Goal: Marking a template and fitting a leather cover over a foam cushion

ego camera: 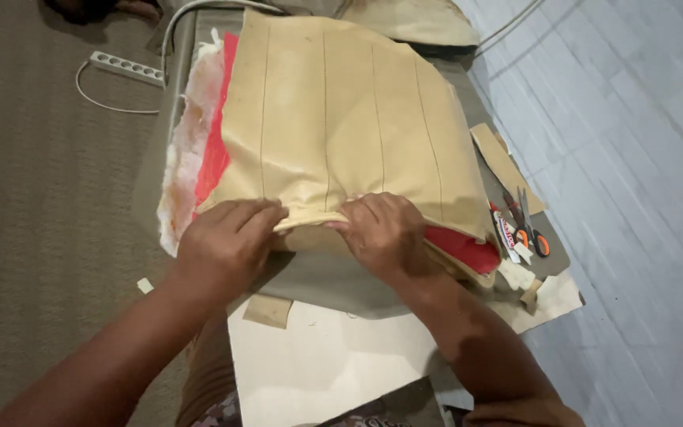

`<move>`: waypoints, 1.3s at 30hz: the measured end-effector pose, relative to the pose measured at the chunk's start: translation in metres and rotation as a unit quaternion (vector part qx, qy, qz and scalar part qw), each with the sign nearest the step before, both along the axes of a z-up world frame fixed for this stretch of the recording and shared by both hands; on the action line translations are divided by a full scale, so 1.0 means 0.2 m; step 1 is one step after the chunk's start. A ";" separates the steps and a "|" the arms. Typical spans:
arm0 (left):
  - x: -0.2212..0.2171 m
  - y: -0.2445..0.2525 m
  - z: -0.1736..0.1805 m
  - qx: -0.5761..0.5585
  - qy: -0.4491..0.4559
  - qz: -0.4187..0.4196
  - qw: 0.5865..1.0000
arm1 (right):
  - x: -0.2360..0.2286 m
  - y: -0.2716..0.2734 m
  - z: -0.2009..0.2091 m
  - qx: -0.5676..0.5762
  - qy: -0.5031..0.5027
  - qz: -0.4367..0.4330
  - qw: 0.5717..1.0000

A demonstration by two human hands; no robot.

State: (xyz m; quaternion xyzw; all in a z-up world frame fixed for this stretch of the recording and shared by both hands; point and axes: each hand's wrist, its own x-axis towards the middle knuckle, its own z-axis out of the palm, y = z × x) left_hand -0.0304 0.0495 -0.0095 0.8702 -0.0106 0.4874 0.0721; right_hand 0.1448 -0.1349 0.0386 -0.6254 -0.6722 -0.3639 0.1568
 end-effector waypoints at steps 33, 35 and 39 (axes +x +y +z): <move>0.09 -0.14 0.16 0.014 0.016 0.106 0.994 | 0.54 -0.48 -0.15 0.085 -0.052 -0.146 0.984; 0.08 -0.30 0.22 0.066 0.022 0.015 0.997 | 0.37 -0.41 -0.02 0.079 -0.001 -0.168 0.983; 0.30 -0.47 0.26 0.216 0.079 -0.005 0.973 | 0.32 -0.47 -0.02 0.099 0.026 -0.106 0.989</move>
